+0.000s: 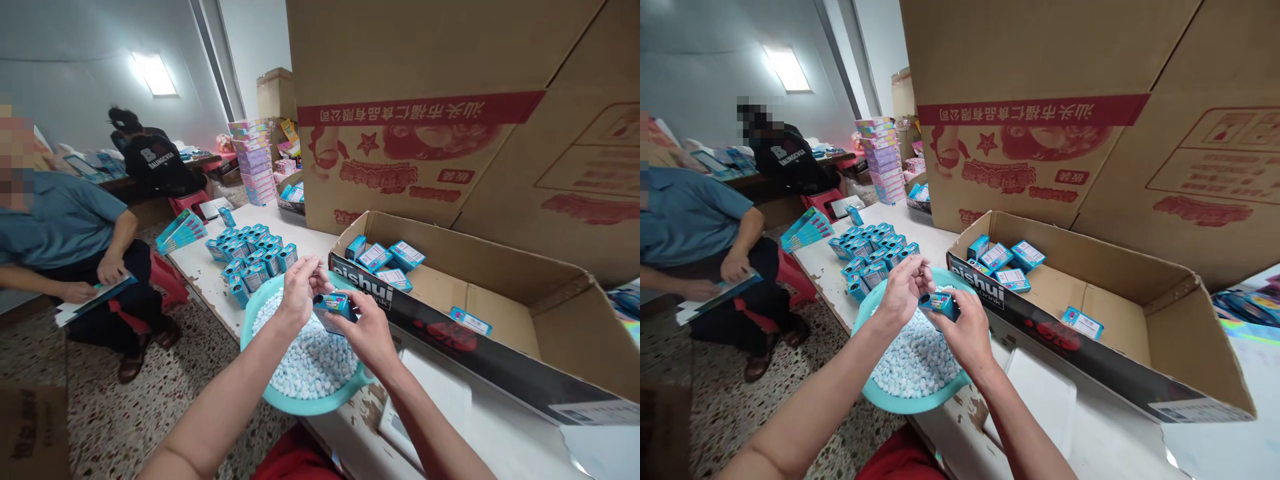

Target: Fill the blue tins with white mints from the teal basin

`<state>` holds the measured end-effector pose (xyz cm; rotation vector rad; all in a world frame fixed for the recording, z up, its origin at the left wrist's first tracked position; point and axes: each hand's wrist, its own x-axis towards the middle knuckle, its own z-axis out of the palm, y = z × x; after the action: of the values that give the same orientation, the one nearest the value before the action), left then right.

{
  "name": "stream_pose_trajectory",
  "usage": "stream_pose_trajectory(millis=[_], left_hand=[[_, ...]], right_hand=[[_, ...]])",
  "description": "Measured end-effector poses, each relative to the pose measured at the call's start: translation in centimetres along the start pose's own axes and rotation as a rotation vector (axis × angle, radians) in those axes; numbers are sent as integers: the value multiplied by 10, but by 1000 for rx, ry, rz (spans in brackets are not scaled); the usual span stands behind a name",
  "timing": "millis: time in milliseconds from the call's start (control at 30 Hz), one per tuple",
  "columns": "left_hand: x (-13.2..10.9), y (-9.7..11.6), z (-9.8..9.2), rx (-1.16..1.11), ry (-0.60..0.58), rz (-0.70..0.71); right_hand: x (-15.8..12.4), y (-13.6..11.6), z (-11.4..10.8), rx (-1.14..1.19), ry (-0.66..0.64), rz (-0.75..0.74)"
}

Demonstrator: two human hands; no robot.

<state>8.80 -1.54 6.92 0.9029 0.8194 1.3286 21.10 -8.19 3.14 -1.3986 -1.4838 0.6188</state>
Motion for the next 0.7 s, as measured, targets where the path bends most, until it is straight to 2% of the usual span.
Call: stream_pose_trajectory(millis=[67, 133, 200, 300, 367, 433, 500, 700], left_hand=[[6, -2, -12, 64, 72, 71], [13, -9, -34, 371, 101, 109], [18, -21, -58, 787, 28, 69], [12, -44, -83, 1126, -89, -22], [4, -59, -84, 1315, -170, -85], [-4, -70, -78, 1487, -262, -142], [-8, -77, -71, 1446, -273, -161], [-4, -76, -68, 1074, -119, -162]], right_hand=[[-1, 2, -6, 50, 7, -4], [-3, 5, -13, 108, 36, 11], [-4, 10, -22, 137, 76, 42], [-8, 17, -32, 148, 126, 89], [-9, 20, -35, 239, 150, 103], [-9, 22, -33, 380, 187, 113], [-6, 23, -29, 436, 200, 127], [0, 25, -19, 273, 162, 125]])
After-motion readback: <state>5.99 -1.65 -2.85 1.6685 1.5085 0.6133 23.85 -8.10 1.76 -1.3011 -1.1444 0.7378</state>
